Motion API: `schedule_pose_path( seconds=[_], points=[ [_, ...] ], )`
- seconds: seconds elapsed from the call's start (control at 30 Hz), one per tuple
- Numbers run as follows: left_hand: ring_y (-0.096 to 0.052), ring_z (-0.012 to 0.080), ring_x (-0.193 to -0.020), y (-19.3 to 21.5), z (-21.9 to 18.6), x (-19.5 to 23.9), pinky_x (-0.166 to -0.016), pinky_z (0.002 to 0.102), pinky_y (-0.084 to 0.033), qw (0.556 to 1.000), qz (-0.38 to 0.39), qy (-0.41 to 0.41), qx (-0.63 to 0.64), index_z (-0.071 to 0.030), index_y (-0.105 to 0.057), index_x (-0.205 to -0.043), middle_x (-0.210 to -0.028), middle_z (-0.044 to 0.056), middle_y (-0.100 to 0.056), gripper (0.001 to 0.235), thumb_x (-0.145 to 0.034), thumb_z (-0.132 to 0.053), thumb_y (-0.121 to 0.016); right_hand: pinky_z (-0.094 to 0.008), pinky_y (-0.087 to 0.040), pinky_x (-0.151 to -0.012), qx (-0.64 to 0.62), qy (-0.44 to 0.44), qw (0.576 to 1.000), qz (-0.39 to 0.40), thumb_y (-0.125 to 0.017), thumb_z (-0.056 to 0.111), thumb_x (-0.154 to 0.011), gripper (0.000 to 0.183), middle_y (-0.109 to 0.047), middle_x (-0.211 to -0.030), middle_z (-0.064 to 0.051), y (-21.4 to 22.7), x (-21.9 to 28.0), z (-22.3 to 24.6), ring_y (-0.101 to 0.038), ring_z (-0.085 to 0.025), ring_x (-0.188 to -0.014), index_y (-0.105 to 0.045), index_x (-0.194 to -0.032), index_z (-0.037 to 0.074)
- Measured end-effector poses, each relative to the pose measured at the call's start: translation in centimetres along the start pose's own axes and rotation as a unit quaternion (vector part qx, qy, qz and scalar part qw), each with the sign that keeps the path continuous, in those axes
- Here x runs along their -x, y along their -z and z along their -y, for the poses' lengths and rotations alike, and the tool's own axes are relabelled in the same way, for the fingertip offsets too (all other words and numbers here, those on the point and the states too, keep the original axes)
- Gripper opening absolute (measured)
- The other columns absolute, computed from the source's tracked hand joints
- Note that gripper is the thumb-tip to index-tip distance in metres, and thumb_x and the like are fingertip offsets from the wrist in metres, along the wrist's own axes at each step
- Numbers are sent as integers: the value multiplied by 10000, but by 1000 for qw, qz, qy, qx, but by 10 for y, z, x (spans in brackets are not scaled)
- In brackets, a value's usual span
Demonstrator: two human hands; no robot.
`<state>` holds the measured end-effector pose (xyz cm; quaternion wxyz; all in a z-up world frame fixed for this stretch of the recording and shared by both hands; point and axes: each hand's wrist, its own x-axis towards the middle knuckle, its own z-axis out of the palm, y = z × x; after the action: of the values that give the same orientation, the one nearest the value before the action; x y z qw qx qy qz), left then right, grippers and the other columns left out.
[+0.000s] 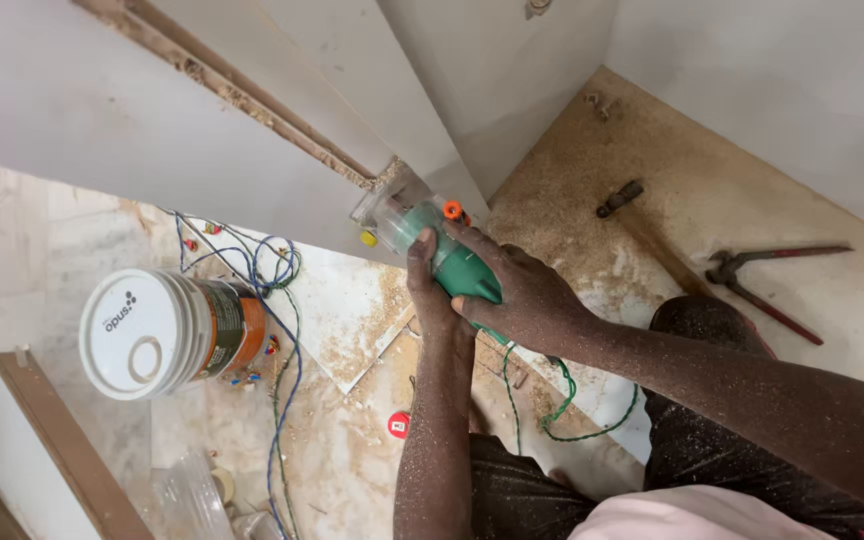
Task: The person uses a green electric trimmer to shape the vertical edge of a white wooden panel. They guide the tool steadily along the edge from top to bottom, creating a groove and generating sawdust.
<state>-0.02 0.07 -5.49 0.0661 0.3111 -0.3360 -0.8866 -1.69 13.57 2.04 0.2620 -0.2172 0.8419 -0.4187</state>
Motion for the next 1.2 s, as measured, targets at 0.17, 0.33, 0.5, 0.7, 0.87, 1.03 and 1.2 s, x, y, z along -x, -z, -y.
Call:
schedule_pose_path(
  seconds=[0.17,0.33,0.5,0.7,0.87,1.03,1.2],
  points=[
    [-692,269,-902,2,0,-1,-753,404,-636,1000,17,-5,10,11,-499,-1321,-1065,185,-625,656,-884,-444,-680,-499,-533,-1035,7,-30,999,15,-704,389,-900,927,-479,-1477,-188,-4,-2,-3,-584,-353,-1293,-134,-1627,320],
    [-700,255,-902,4,3,-3,-750,385,-642,1000,14,-20,8,23,-505,-1316,-1053,180,-640,644,-893,-435,-668,-521,-493,-1063,16,-9,1000,5,-701,400,-912,916,-451,-1521,-184,-8,-3,-5,-541,-371,-1335,-133,-1625,309],
    [-689,256,-910,7,4,-4,-760,375,-638,999,36,-31,16,22,-488,-1336,-1077,184,-625,647,-909,-423,-682,-511,-500,-1070,-3,-9,1000,9,-695,411,-916,910,-431,-1542,-191,-11,-3,-8,-530,-367,-1358,-138,-1626,292],
    [-695,268,-922,7,6,-4,-767,388,-645,1000,13,-25,0,17,-470,-1358,-1088,201,-614,699,-874,-438,-686,-532,-480,-1080,2,10,1000,-2,-715,401,-911,914,-428,-1555,-193,-13,-6,-13,-506,-377,-1381,-155,-1620,264],
    [-694,270,-934,10,8,-5,-776,391,-642,999,27,-37,10,43,-462,-1365,-1098,207,-614,727,-882,-453,-686,-545,-465,-1088,25,9,1000,0,-713,421,-919,912,-414,-1554,-202,-14,-7,-13,-494,-385,-1383,-151,-1621,268],
    [-687,257,-917,11,9,-8,-756,387,-638,1000,12,-24,-2,31,-457,-1351,-1069,197,-604,713,-877,-455,-676,-536,-460,-1098,18,-1,1000,6,-701,419,-909,912,-428,-1553,-179,-14,-8,-15,-501,-374,-1385,-146,-1621,283],
    [-679,266,-877,11,8,-8,-735,387,-630,999,18,-29,-7,46,-459,-1338,-1047,200,-596,705,-886,-443,-689,-535,-470,-1081,18,22,1000,-5,-700,410,-924,906,-433,-1534,-209,-17,-8,-20,-507,-386,-1377,-141,-1618,252]
  ],
)
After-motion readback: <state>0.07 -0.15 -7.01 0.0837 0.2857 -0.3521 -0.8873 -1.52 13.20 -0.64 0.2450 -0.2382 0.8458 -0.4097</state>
